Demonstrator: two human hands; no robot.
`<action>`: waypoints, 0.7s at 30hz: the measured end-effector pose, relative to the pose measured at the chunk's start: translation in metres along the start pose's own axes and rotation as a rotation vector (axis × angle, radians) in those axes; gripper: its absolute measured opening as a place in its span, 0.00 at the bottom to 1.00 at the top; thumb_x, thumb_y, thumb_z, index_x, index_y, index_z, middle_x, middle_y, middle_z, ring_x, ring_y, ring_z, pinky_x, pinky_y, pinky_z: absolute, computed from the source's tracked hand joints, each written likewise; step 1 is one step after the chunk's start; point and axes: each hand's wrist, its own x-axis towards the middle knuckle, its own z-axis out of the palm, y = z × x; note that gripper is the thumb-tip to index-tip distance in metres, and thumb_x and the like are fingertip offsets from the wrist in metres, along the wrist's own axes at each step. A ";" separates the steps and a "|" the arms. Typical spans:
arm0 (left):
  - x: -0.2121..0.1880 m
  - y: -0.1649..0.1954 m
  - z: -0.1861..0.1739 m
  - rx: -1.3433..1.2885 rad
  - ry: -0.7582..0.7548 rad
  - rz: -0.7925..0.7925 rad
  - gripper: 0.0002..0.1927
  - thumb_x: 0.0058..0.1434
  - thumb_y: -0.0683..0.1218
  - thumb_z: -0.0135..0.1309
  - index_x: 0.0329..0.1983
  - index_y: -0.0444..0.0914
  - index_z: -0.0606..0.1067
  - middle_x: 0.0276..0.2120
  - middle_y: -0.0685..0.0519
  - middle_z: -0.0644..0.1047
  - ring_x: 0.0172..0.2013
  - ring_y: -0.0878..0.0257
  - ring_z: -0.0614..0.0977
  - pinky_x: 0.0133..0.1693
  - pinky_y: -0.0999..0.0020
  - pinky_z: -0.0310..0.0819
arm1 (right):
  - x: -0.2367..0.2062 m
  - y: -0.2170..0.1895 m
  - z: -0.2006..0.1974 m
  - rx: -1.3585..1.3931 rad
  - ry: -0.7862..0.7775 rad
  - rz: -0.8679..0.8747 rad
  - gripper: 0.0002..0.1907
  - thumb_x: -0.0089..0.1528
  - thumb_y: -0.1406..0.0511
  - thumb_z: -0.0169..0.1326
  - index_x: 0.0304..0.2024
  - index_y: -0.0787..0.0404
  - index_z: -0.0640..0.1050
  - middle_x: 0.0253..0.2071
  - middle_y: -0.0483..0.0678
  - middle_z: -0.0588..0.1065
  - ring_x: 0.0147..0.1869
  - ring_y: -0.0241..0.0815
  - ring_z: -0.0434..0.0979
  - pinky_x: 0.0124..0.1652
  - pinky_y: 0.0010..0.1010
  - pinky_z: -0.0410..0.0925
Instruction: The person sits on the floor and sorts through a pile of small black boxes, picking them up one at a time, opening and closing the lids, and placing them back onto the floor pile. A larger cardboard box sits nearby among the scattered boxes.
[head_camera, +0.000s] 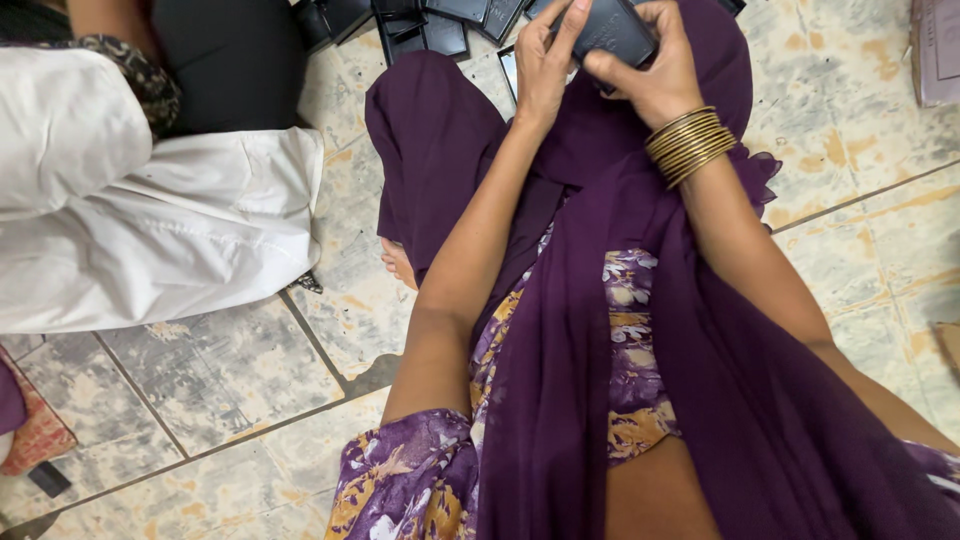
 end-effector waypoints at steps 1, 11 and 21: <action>-0.001 0.000 0.000 0.004 -0.012 0.017 0.25 0.69 0.58 0.56 0.51 0.32 0.82 0.20 0.61 0.71 0.19 0.74 0.65 0.22 0.72 0.57 | -0.003 -0.003 0.003 -0.184 0.038 -0.154 0.33 0.61 0.67 0.74 0.56 0.62 0.64 0.52 0.50 0.75 0.51 0.38 0.81 0.44 0.32 0.79; -0.001 -0.006 0.004 -0.036 -0.221 -0.080 0.26 0.71 0.60 0.52 0.50 0.32 0.82 0.22 0.59 0.71 0.22 0.70 0.69 0.25 0.70 0.59 | -0.028 -0.028 -0.029 0.026 -0.224 0.033 0.27 0.66 0.67 0.62 0.63 0.66 0.65 0.52 0.50 0.76 0.47 0.42 0.83 0.44 0.29 0.79; -0.044 0.033 0.044 0.415 -0.649 -0.012 0.25 0.75 0.60 0.36 0.66 0.41 0.58 0.35 0.43 0.80 0.42 0.50 0.85 0.46 0.54 0.74 | -0.056 0.007 -0.072 1.073 -0.149 0.259 0.18 0.75 0.63 0.51 0.61 0.70 0.72 0.49 0.58 0.79 0.47 0.50 0.84 0.42 0.24 0.78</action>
